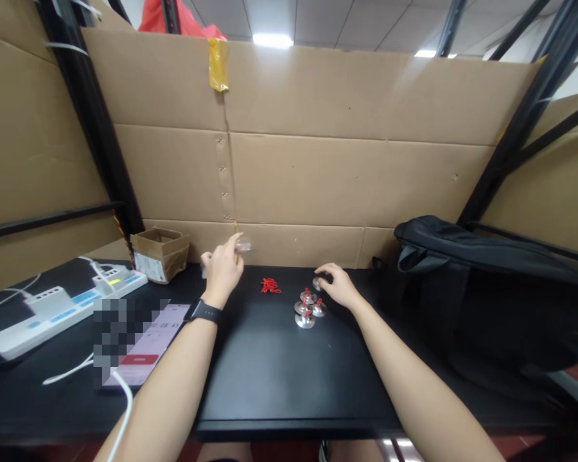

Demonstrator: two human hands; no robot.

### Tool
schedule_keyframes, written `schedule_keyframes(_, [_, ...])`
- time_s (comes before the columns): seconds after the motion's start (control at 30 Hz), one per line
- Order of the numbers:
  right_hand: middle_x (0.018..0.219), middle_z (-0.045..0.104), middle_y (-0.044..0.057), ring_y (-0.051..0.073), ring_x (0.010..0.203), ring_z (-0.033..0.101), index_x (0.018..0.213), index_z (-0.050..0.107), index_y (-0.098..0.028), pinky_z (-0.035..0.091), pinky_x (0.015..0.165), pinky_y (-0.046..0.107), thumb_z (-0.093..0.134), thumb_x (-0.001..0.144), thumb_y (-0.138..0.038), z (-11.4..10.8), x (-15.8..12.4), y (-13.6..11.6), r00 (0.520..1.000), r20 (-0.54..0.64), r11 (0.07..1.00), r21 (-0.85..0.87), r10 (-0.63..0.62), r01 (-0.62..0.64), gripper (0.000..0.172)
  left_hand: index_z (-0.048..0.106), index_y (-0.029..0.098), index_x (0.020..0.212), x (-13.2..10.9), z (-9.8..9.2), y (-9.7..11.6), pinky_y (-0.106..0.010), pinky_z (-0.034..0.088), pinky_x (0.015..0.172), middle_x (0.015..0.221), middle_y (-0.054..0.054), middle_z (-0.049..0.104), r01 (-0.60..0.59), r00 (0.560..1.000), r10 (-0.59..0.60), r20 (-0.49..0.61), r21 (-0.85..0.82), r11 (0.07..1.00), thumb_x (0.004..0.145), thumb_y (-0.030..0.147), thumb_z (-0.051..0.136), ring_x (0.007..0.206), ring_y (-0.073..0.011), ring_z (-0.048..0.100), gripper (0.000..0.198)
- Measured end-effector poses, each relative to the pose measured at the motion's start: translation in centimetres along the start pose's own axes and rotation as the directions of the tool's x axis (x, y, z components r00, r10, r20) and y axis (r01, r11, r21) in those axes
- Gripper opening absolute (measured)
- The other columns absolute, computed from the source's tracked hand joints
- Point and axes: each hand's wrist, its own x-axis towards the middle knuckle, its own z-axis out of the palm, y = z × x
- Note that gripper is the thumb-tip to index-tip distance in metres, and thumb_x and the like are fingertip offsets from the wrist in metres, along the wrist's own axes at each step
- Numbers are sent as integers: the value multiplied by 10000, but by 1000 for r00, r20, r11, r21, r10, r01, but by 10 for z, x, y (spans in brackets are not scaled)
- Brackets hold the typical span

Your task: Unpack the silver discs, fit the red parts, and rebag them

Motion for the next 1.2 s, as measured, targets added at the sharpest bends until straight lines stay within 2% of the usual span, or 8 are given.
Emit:
schedule_keyframes(0.13, [990,707,45,170,840,632,1021,727,-210,482,796,294,643,804,-190,-8,-2,-21,989,141,995,94,-36,22,233,709,325,1068,-12,7,29,-379,313,866,1056,-6,740,-268,928,317,198,-238,934,909,245,549,1038,-220,602,240])
schedule_keyframes(0.3, [1002,738,32,169,847,625,1090,740,-249,464,798,287,655,811,-161,-8,-6,-37,939,324,993,9,-115,119,304,720,309,1067,-41,38,58,-419,313,900,1101,-34,740,-354,865,417,278,-252,901,959,255,510,1089,-239,550,243])
schedule_keyframes(0.43, [967,756,30,181,841,638,1061,759,-261,461,812,294,632,825,-140,-4,-7,-42,937,341,991,-69,-83,113,293,655,310,1184,-46,47,61,-399,347,923,1213,-37,669,-386,813,482,326,-316,866,891,227,597,1155,-237,504,311])
schedule_keyframes(0.6, [903,753,30,178,812,662,982,770,-243,455,766,266,653,805,-138,3,-7,-42,949,307,993,-66,-70,95,236,698,338,1113,-50,42,71,-395,346,930,1180,-41,617,-518,698,632,337,-372,770,899,269,619,1160,-248,468,238])
schedule_keyframes(0.73, [809,729,15,146,711,634,913,755,-211,431,682,231,670,760,-98,9,-8,-40,956,293,998,-43,-24,38,209,729,321,1020,-56,44,84,-395,327,907,1123,-48,632,-596,642,687,340,-342,726,909,277,623,1166,-256,449,160])
schedule_keyframes(0.87, [749,719,-8,121,647,618,936,738,-197,426,642,210,662,739,-55,11,-9,-34,959,282,999,27,27,-36,254,722,291,962,-55,45,85,-390,305,883,986,-37,677,-611,632,693,347,-326,721,919,265,615,1118,-242,480,119])
schedule_keyframes(1.07, [747,735,17,147,678,645,842,779,-202,434,662,234,685,757,-116,12,-7,-26,955,296,999,-39,27,-16,154,717,270,890,-53,45,83,-400,293,861,991,-35,683,-624,633,678,373,-272,732,920,276,614,1107,-244,485,108])
schedule_keyframes(1.2, [695,727,16,145,637,635,773,770,-199,431,632,239,673,753,-117,7,-6,-27,963,258,997,-10,71,-71,128,681,233,848,-53,42,83,-413,306,878,1097,-57,658,-599,692,637,341,-222,770,947,281,560,1161,-261,463,164])
